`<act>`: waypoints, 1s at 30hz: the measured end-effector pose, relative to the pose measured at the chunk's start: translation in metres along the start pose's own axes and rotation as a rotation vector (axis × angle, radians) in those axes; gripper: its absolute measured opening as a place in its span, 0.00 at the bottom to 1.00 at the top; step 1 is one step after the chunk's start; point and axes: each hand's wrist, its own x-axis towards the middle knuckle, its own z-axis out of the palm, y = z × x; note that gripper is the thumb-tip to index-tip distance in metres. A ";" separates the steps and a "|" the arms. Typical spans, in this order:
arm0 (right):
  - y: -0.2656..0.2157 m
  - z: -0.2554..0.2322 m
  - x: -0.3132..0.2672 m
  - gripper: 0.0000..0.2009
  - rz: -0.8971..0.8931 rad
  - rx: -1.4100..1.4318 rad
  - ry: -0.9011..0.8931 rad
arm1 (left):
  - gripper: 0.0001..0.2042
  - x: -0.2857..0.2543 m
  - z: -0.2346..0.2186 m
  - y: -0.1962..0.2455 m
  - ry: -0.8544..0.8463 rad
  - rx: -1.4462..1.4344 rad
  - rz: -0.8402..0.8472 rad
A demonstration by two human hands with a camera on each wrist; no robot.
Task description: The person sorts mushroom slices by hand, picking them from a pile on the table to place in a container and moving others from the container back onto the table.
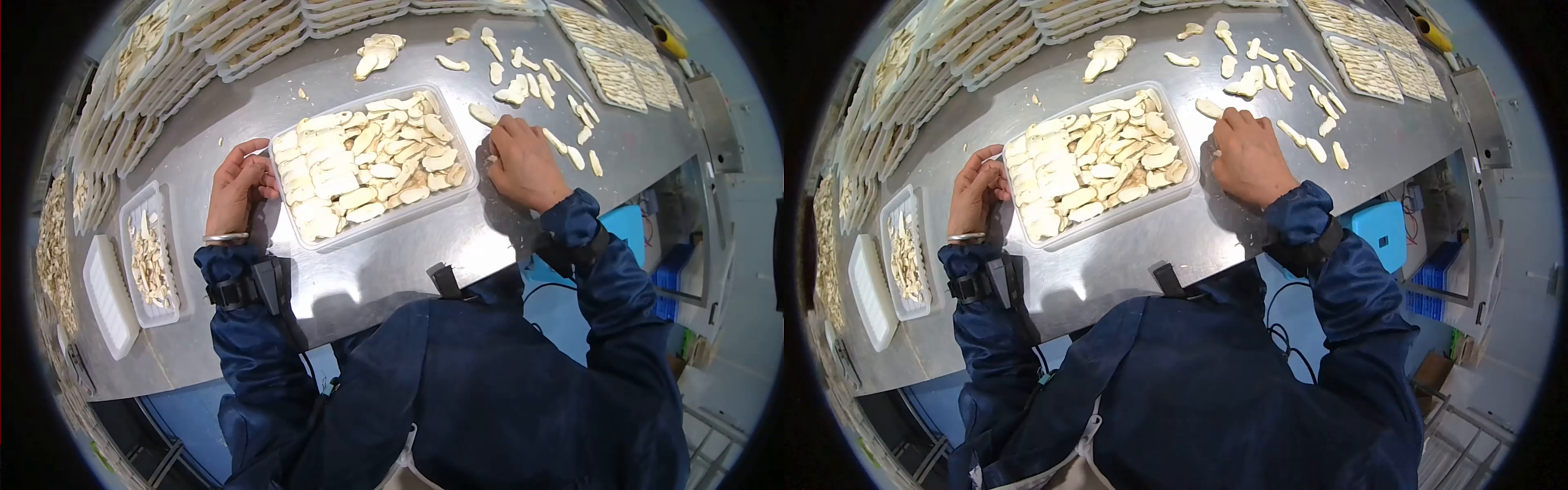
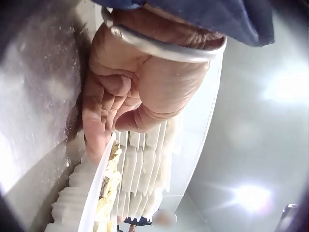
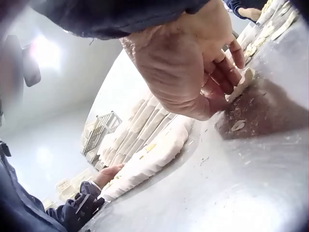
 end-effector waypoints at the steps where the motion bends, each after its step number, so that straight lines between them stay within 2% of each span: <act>1: -0.001 0.000 -0.002 0.08 -0.014 -0.015 0.014 | 0.15 0.000 0.001 0.000 0.006 0.004 -0.003; 5: 0.000 -0.001 -0.008 0.09 -0.039 -0.022 0.010 | 0.15 -0.001 0.001 0.002 0.006 0.011 -0.006; 8: 0.002 -0.008 -0.011 0.12 0.048 0.120 -0.069 | 0.15 0.000 0.001 0.001 0.010 0.019 -0.004; 11: 0.014 -0.005 -0.014 0.10 0.091 0.255 0.022 | 0.15 0.000 0.001 0.001 0.014 0.015 -0.002; 14: 0.015 -0.020 -0.012 0.10 0.260 0.614 -0.065 | 0.16 -0.001 0.003 0.002 0.014 0.008 -0.001; 17: 0.023 -0.009 -0.015 0.07 0.280 0.947 -0.069 | 0.15 -0.002 0.003 0.003 0.019 0.019 -0.005; 20: 0.029 0.003 -0.029 0.09 0.283 1.038 0.031 | 0.15 -0.001 0.002 0.003 0.013 0.021 -0.001; 23: 0.031 -0.002 -0.051 0.10 0.284 0.897 0.138 | 0.16 -0.001 0.002 0.002 -0.002 -0.004 0.006; 24: 0.033 -0.009 -0.057 0.11 0.357 0.649 0.131 | 0.16 -0.001 0.004 0.002 0.003 -0.003 0.009; 27: 0.031 -0.022 -0.065 0.12 0.323 0.360 0.132 | 0.16 -0.002 0.004 0.001 0.009 0.004 0.009; 30: 0.012 -0.020 -0.054 0.11 0.206 0.336 0.120 | 0.16 -0.002 0.004 0.003 0.012 0.012 0.007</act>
